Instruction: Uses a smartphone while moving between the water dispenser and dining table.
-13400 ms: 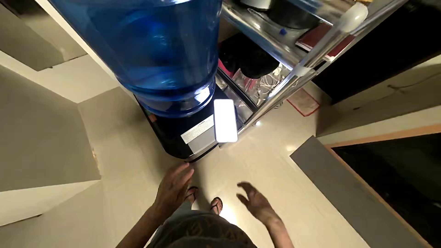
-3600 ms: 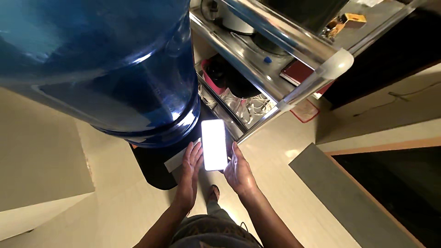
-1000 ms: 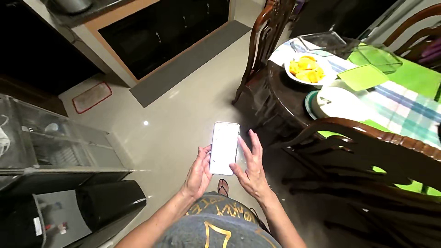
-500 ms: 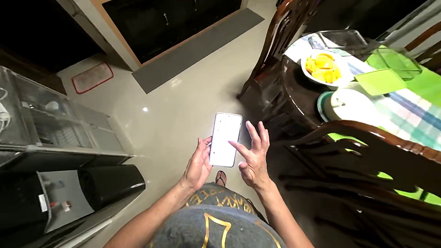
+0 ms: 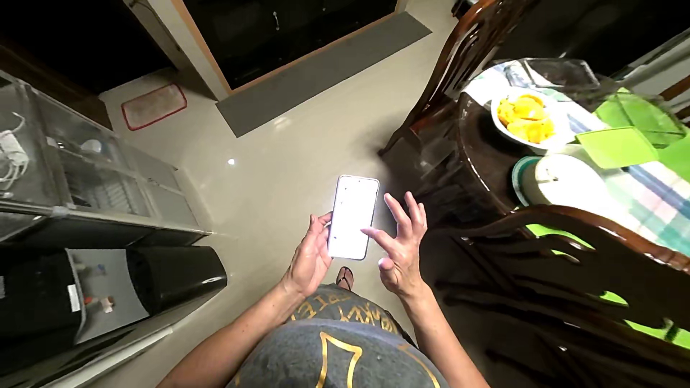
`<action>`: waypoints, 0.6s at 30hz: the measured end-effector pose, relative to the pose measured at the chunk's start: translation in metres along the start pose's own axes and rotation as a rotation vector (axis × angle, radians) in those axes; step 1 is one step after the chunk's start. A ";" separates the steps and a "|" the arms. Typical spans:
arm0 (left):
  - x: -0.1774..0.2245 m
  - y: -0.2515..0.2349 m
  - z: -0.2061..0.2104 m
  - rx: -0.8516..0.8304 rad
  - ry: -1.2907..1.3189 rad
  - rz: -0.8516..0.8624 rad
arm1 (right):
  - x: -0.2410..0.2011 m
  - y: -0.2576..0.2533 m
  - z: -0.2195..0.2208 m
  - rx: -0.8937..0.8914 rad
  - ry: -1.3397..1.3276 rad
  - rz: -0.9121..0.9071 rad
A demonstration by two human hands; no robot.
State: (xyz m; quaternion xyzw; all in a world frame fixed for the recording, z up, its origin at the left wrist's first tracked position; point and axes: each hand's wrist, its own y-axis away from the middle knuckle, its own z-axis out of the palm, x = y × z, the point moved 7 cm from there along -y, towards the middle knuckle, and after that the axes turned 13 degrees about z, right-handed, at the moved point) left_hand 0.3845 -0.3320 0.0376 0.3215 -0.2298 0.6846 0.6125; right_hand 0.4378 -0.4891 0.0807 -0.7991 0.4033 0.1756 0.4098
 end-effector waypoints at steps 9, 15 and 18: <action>0.008 0.001 -0.007 0.029 0.005 0.022 | -0.013 0.004 0.012 -0.034 -0.041 -0.117; 0.011 0.002 -0.010 0.026 0.012 0.030 | -0.018 0.007 0.018 -0.052 -0.037 -0.116; 0.010 0.002 -0.010 0.027 0.013 0.031 | -0.018 0.007 0.019 -0.047 -0.028 -0.119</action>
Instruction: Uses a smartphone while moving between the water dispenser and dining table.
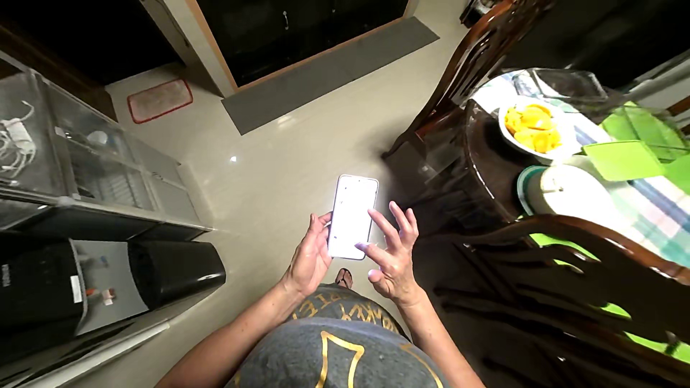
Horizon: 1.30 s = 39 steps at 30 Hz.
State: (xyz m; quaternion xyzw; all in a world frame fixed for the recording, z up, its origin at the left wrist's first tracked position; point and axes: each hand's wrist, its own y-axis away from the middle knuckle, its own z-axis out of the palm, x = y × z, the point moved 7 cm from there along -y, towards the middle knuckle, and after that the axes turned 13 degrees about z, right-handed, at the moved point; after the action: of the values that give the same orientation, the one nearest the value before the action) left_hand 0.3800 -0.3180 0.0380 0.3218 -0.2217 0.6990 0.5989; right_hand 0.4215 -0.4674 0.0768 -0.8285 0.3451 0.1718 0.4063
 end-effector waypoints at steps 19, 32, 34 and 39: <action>0.000 0.006 -0.004 0.027 0.016 -0.014 | -0.003 0.001 -0.005 0.046 0.050 0.006; -0.003 0.014 -0.003 0.024 0.022 -0.012 | 0.004 0.009 -0.009 0.072 0.084 0.090; -0.004 0.016 -0.003 0.024 0.024 -0.014 | 0.003 0.010 -0.011 0.077 0.080 0.086; -0.006 0.020 -0.001 0.017 0.026 -0.016 | 0.001 0.015 -0.013 0.085 0.081 0.082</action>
State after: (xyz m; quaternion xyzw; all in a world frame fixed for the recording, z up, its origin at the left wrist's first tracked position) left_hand 0.3602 -0.3249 0.0347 0.3193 -0.2053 0.7004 0.6044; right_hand 0.4118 -0.4846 0.0764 -0.8020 0.4018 0.1396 0.4193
